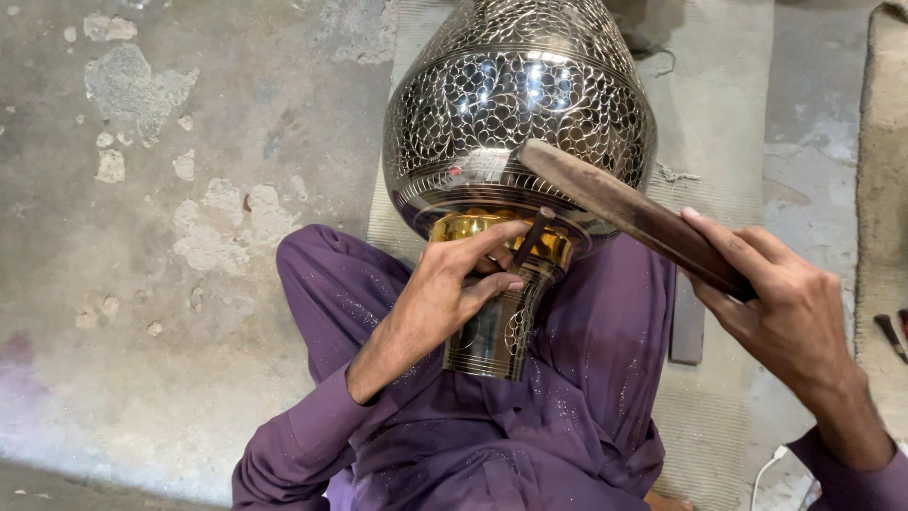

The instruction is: The person sits on the floor with a large engraved brass vase held between their legs and hammers a chisel against its surface using a wooden mallet, repositioning the chisel around the vase's neck and shoulder to carve decorative patterns into the metal.

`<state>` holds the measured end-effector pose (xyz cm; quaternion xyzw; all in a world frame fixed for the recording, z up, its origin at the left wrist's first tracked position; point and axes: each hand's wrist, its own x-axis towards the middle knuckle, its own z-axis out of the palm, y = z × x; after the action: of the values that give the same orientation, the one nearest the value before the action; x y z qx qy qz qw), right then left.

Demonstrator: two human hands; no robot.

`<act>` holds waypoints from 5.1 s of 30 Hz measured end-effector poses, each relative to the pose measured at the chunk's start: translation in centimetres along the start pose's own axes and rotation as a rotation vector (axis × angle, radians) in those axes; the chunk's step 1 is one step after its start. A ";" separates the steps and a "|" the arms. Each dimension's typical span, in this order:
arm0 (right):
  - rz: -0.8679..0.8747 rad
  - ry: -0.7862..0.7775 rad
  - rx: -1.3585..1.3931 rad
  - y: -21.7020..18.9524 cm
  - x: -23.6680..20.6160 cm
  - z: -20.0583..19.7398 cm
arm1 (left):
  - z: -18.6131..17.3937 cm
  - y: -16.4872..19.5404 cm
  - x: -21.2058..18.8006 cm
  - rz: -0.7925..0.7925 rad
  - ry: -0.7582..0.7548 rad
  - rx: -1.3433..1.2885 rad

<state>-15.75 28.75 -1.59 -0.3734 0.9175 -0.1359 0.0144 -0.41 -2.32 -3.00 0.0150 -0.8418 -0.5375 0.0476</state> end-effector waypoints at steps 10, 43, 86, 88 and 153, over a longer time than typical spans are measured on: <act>0.025 -0.180 -0.040 -1.1 1.3 -1.6 | -0.2 1.0 0.0 -0.006 -0.020 0.003; 0.161 0.154 0.905 1.2 -4.8 5.4 | -0.9 1.0 1.5 0.136 -0.249 0.068; -0.104 0.135 0.246 4.1 -4.1 5.1 | -0.8 0.2 1.6 0.105 -0.290 0.054; -0.139 0.238 0.117 4.0 -3.9 4.8 | -1.0 0.4 1.4 0.067 -0.290 0.062; -0.275 -0.079 -0.292 -1.6 7.3 -4.0 | 1.6 1.0 -1.4 -0.172 0.219 -0.017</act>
<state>-20.41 23.58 3.21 -0.4985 0.8665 0.0128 -0.0225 0.90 -0.38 -2.86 0.1452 -0.8224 -0.5421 0.0931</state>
